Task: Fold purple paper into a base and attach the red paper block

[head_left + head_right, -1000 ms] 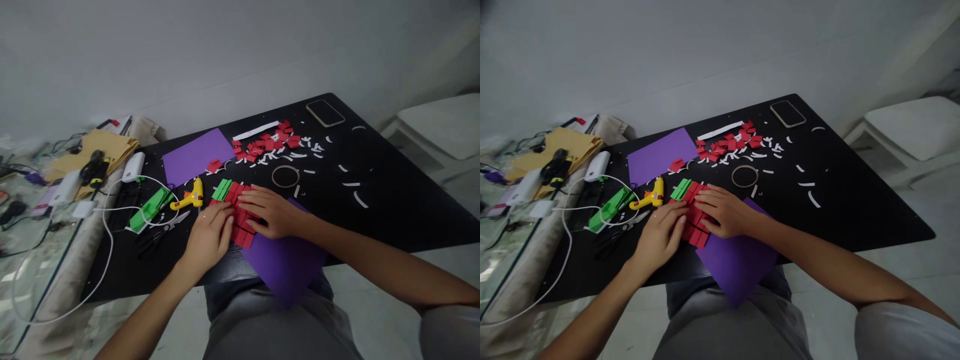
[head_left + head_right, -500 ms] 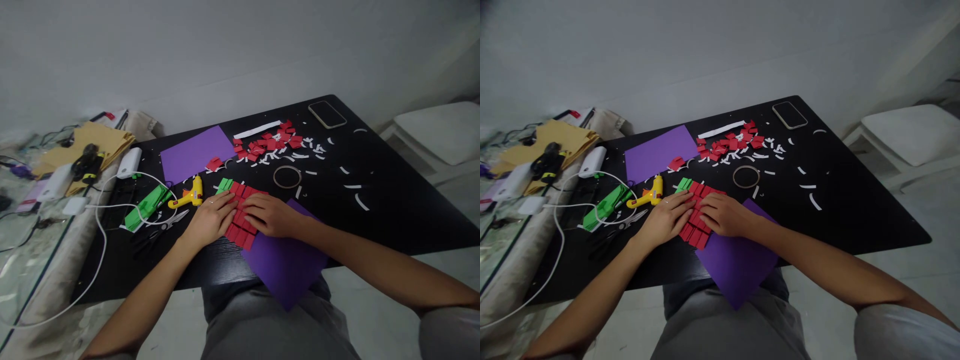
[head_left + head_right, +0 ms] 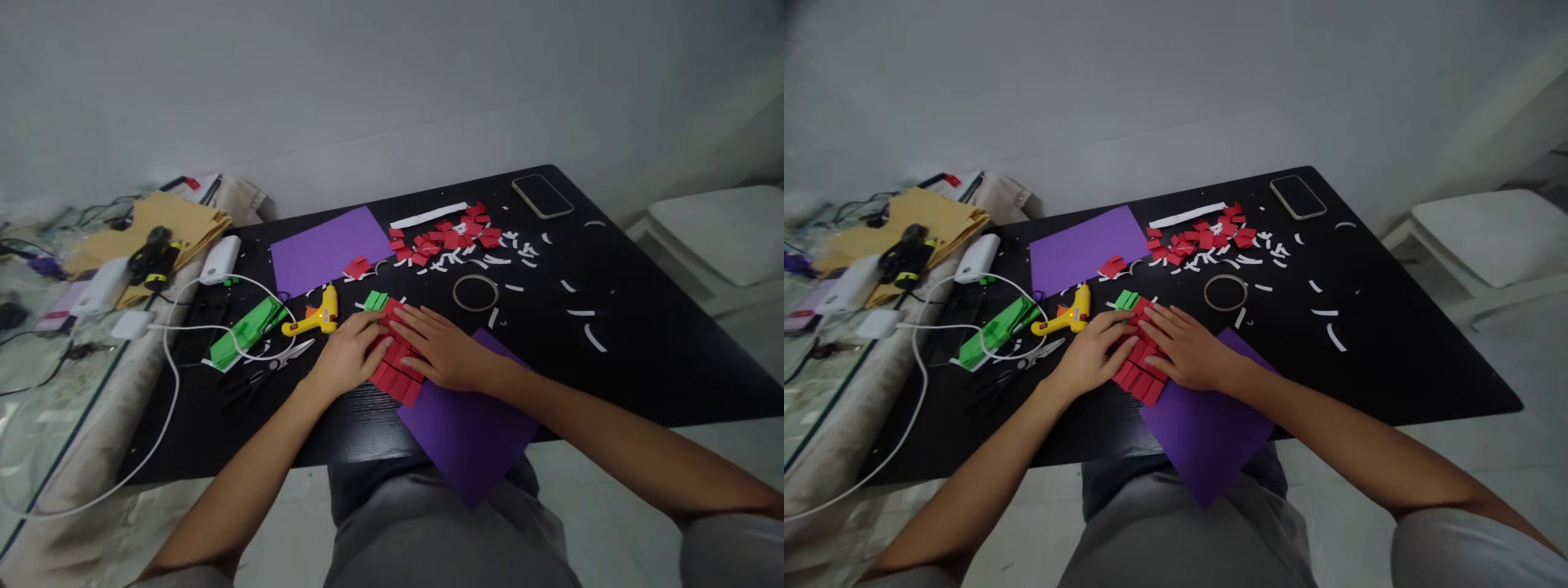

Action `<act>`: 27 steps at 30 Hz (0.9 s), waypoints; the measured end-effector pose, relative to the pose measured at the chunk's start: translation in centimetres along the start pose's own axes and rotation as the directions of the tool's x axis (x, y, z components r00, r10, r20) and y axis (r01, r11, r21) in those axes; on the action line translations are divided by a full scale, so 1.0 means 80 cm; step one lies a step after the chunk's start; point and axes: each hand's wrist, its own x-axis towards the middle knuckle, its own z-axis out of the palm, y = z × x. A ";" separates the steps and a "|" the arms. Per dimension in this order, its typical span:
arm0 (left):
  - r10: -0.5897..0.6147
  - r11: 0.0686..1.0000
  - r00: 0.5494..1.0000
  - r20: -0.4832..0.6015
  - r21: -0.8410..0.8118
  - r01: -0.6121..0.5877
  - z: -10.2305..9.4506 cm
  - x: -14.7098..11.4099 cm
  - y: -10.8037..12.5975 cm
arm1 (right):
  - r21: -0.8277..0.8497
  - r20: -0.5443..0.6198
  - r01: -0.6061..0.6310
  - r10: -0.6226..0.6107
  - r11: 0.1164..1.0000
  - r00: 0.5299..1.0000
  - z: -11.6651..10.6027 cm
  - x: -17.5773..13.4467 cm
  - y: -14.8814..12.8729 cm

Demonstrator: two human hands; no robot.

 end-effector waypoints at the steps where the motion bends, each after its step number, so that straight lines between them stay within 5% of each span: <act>1: -0.012 1.000 1.000 -0.006 0.015 0.012 0.001 -0.001 0.001 | -0.009 0.007 0.000 0.000 1.000 1.000 0.001 0.000 0.000; 7: -0.072 0.996 0.996 -0.052 0.046 0.074 0.001 -0.001 0.009 | -0.030 -0.004 0.012 -0.012 0.999 1.000 0.005 0.000 0.002; 14: -0.066 0.989 0.977 0.204 0.140 0.037 0.005 0.001 0.005 | 0.020 -0.063 0.023 -0.021 1.000 0.998 0.007 0.001 0.005; 21: -0.106 0.981 0.966 0.238 0.186 0.062 0.011 0.000 0.004 | 0.076 -0.302 0.169 -0.139 0.983 0.943 -0.008 -0.005 0.000; 27: -0.149 0.987 0.966 0.213 0.099 0.130 0.005 -0.002 0.005 | 0.098 -0.166 0.259 -0.241 0.961 0.956 -0.006 -0.006 -0.005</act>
